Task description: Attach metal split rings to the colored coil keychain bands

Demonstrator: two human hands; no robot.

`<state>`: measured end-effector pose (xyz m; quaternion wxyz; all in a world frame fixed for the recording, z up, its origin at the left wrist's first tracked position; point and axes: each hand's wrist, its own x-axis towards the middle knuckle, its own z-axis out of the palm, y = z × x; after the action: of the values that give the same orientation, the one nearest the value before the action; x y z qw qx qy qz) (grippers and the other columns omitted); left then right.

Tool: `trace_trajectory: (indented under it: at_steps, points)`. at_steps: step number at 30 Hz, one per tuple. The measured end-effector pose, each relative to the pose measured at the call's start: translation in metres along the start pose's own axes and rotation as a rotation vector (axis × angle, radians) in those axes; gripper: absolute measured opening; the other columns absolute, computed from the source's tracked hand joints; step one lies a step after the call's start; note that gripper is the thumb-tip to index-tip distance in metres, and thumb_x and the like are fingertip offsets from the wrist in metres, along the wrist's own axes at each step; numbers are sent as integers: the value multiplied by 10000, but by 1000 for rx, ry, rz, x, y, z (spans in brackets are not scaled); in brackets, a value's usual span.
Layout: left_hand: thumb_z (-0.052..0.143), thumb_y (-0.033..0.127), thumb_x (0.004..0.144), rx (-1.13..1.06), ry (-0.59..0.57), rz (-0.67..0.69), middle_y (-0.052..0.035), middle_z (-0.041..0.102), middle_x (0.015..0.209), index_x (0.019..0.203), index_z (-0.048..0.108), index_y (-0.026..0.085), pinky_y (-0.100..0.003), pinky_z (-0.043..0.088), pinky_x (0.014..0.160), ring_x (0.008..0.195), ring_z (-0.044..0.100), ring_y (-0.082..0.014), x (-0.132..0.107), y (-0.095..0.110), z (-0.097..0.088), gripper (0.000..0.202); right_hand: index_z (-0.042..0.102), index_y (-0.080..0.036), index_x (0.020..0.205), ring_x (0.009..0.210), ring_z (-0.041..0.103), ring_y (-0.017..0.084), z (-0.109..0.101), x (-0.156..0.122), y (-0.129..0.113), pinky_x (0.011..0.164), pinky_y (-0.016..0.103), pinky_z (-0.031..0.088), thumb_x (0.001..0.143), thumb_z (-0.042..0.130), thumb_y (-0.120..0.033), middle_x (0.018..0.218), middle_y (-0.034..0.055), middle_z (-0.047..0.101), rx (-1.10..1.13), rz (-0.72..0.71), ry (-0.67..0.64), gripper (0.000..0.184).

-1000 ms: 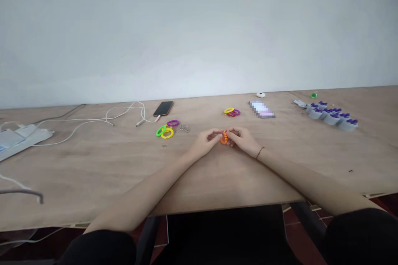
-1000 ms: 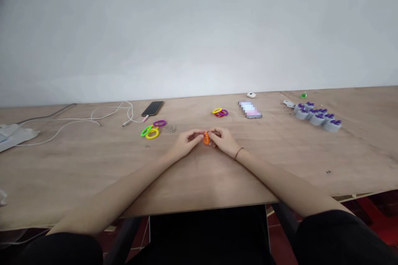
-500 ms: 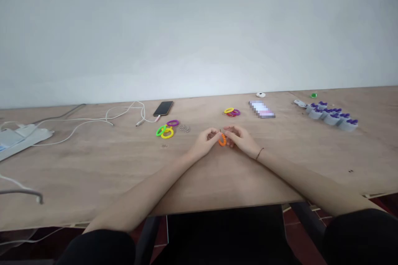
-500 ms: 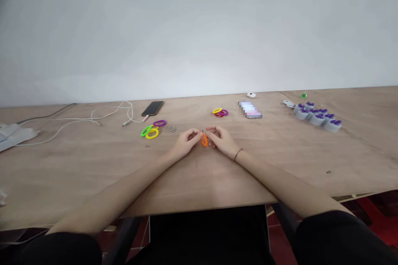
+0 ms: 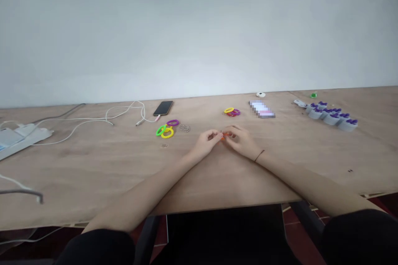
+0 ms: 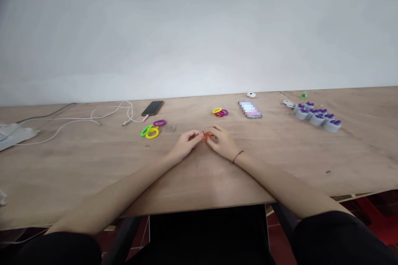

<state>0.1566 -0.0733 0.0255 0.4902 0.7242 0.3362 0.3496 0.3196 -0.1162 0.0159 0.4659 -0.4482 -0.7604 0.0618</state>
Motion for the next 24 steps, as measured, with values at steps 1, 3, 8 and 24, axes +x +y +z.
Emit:
trace_trajectory:
  at_steps: [1,3,8,24]
  points:
    - [538,440,760,1,-11,3,-22,640,789,781,609,152,-251,444,686,755,573,-151,0,0,0,297,602,-215,885,809,569,169,0,0,-1,699,301,480,798,510,-234,923,54,597,-14,-20,6,128]
    - [535,441,764,-1,-27,11,-24,640,779,788,613,149,-255,446,689,742,572,-148,-1,1,0,303,600,-215,875,829,571,177,-1,0,-2,727,313,478,792,528,-250,931,56,599,-31,-42,12,115]
    - [557,412,758,-39,-18,2,-16,643,758,769,615,153,-233,438,642,693,570,-127,-2,1,1,266,599,-218,884,833,577,179,-2,0,-4,757,322,473,812,508,-258,903,50,614,-29,-47,-9,122]
    - [549,414,752,58,45,14,-9,629,726,758,587,152,-245,427,653,688,569,-137,-4,-1,8,265,595,-205,784,723,574,172,3,-2,-4,670,288,454,795,503,-229,786,44,622,-162,30,-2,96]
